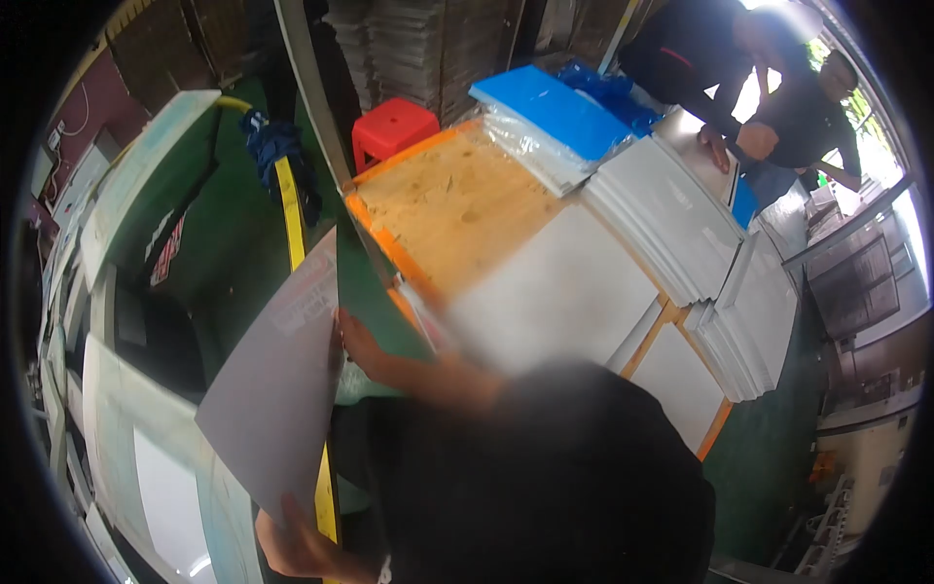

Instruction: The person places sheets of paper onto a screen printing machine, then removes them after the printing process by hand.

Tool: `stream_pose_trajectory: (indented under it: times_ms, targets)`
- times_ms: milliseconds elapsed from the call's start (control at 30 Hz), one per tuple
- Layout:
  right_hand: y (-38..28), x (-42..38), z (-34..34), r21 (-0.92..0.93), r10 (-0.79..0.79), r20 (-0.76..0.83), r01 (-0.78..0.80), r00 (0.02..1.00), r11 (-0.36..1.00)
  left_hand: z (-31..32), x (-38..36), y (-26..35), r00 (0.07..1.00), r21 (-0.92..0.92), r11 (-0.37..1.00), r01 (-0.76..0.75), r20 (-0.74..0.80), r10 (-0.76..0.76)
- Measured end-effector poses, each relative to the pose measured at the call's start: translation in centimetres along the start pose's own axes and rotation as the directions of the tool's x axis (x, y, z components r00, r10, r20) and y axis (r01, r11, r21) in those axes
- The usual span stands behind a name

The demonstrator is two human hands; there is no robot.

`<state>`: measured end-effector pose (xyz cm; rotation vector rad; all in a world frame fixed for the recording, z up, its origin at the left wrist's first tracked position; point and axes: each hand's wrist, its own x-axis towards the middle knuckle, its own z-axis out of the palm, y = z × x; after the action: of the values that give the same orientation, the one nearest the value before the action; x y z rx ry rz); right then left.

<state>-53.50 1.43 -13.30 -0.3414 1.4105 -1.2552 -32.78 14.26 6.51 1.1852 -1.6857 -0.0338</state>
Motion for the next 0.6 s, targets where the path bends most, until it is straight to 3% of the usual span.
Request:
stream_pose_trajectory:
  times_ms: [67, 100, 200, 300, 333, 367, 400, 433, 500, 567, 600]
  targets:
    - [-1.3, -0.4, -0.3, -0.024, -0.025, 0.003, 0.025, 1.000, 0.999, 0.4, 0.6, -0.4, 0.991, -0.204, 0.971, -0.123, -0.077, 0.110]
    - [-1.9, -0.6, -0.5, -0.036, -0.033, 0.006, 0.033, 0.999, 0.999, 0.3, 0.5, -0.7, 0.991, -0.207, 0.972, -0.112, -0.090, 0.095]
    - [-2.2, -0.5, -1.0, -0.055, -0.128, 0.063, 0.131, 0.990, 0.990, -0.3, -0.5, -1.3, 0.994, -0.204, 0.979, -0.018, -0.105, -0.003]
    - [-1.6, 0.2, -1.9, -0.096, -0.365, 0.206, 0.390, 0.908, 0.916, -0.6, -1.1, -1.4, 0.983, -0.309, 0.949, 0.067, -0.142, -0.115]
    - [0.2, 1.8, -2.4, 0.029, -0.449, 0.239, 0.455, 0.861, 0.890, -0.8, -1.2, -1.5, 0.974, -0.349, 0.933, 0.089, -0.165, -0.155]
    - [2.1, 3.3, -2.8, 0.164, -0.524, 0.271, 0.497, 0.808, 0.852, -1.3, -2.2, -0.7, 0.917, -0.159, 0.925, 0.345, -0.155, -0.368]
    - [2.4, 3.6, -2.8, 0.099, -0.520, 0.277, 0.514, 0.808, 0.852, -1.4, -1.6, -0.3, 0.913, -0.149, 0.928, 0.341, -0.182, -0.365]
    - [2.6, 3.9, -3.2, 0.034, -0.517, 0.286, 0.531, 0.807, 0.847, -1.7, -1.5, -0.7, 0.933, -0.297, 0.921, 0.253, -0.178, -0.313]
    - [2.3, 4.8, -4.7, 0.013, -0.292, 0.270, 0.300, 0.917, 0.954, -2.5, -2.6, -2.1, 0.922, -0.294, 0.922, 0.250, -0.217, -0.320]
    - [-1.3, -2.4, -2.9, -0.188, -0.322, 0.152, 0.347, 0.934, 0.919, -3.1, -3.5, -3.1, 0.848, -0.116, 0.896, 0.429, -0.290, -0.444]
    - [-2.2, -3.1, -2.4, -0.226, -0.368, 0.208, 0.411, 0.906, 0.883, -3.2, -3.5, -3.5, 0.807, -0.079, 0.861, 0.502, -0.316, -0.499]
